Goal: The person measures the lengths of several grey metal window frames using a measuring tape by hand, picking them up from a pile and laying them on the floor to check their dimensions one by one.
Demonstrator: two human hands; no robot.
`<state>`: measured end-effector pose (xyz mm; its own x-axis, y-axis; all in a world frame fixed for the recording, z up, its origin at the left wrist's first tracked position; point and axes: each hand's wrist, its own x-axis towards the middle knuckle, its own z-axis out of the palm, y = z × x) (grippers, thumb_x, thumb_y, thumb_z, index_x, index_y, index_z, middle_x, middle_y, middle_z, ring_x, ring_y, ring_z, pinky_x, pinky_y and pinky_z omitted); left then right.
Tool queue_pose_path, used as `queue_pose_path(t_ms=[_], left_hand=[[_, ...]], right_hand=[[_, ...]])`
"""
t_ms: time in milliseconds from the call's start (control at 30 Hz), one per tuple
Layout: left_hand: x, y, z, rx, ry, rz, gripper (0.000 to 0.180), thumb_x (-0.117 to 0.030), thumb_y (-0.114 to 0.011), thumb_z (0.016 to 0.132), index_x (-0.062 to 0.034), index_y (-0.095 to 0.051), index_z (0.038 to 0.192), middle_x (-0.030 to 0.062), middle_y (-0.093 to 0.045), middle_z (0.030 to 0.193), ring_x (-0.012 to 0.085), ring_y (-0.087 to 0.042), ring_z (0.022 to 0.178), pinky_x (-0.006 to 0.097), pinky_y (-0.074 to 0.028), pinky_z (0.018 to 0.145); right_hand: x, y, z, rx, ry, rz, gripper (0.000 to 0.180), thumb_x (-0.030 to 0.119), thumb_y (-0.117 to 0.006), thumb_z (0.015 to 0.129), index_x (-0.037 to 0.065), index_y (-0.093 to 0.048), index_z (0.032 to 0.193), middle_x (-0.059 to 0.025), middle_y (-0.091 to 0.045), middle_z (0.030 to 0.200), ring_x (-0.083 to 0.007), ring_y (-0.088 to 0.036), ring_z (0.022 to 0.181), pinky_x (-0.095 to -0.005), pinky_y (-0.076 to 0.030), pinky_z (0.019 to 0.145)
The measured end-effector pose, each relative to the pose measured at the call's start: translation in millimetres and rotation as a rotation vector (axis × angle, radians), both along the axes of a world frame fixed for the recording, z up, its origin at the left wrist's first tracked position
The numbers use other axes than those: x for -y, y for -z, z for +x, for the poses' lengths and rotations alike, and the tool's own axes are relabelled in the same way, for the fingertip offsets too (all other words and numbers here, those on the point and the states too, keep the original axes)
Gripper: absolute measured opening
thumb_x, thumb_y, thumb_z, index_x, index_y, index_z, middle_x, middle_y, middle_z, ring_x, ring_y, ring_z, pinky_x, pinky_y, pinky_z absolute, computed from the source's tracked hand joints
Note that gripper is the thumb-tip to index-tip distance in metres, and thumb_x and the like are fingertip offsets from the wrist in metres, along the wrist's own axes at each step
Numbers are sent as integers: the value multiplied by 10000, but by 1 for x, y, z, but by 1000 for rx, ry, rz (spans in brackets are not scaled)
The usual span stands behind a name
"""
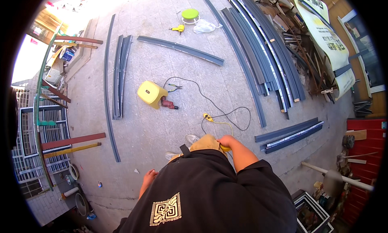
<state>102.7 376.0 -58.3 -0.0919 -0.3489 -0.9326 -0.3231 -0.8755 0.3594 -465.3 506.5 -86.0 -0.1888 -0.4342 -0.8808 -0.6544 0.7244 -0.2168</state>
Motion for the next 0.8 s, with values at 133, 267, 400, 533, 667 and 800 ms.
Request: queue_pose_path(t_ms=[133, 267, 400, 533, 667, 800], left_hand=[[7, -22, -14, 62, 104, -18, 514, -297, -594, 997, -66, -480, 1441, 87, -690, 1142, 204, -675, 1000, 334, -528, 794], [13, -28, -16, 32, 134, -36, 504, -292, -590, 998, -51, -492, 1430, 93, -689, 1150, 208, -678, 1005, 341, -532, 796], [33, -2, -8, 1, 108, -16, 511, -285, -588, 997, -39, -486, 1433, 97, -687, 1158, 212, -679, 1013, 347, -535, 802], [51, 4, -3, 0, 177, -26, 528, -273, -575, 996, -36, -469, 1456, 100, -683, 1168, 218, -678, 1023, 352, -533, 836], [69, 10, 16, 22, 218, -3, 537, -267, -563, 993, -39, -463, 1469, 101, -681, 1181, 220, -675, 1040, 354, -529, 868], [96, 16, 31, 14, 182, 5, 537, -273, -568, 989, -36, -471, 1461, 96, -686, 1172, 211, -673, 1044, 346, -528, 857]], right_hand=[[7, -25, 4, 38, 40, 16, 691, 612, -534, 931, -23, -717, 1131, -282, -656, 1222, -442, -619, 1154, -461, -493, 969], [4, -46, 14, 75, 208, -23, 788, 673, -527, 920, -53, -695, 1175, -284, -661, 1237, -442, -631, 1155, -461, -490, 965], [-26, -29, 41, 373, 606, 45, 825, 677, -551, 926, -76, -659, 1246, -226, -670, 1266, -356, -683, 1066, -451, -520, 932], [-40, -28, 57, 544, 1057, 138, 794, 647, -593, 924, -69, -650, 1262, -212, -673, 1239, -309, -693, 1027, -441, -539, 898], [-37, -59, 82, 397, 1063, 98, 753, 655, -543, 961, -31, -669, 1245, -164, -698, 1214, -253, -698, 1023, -396, -533, 915], [-45, -41, 110, 272, 1018, 67, 830, 679, -567, 929, -68, -633, 1285, -196, -684, 1207, -305, -693, 1000, -424, -546, 873]])
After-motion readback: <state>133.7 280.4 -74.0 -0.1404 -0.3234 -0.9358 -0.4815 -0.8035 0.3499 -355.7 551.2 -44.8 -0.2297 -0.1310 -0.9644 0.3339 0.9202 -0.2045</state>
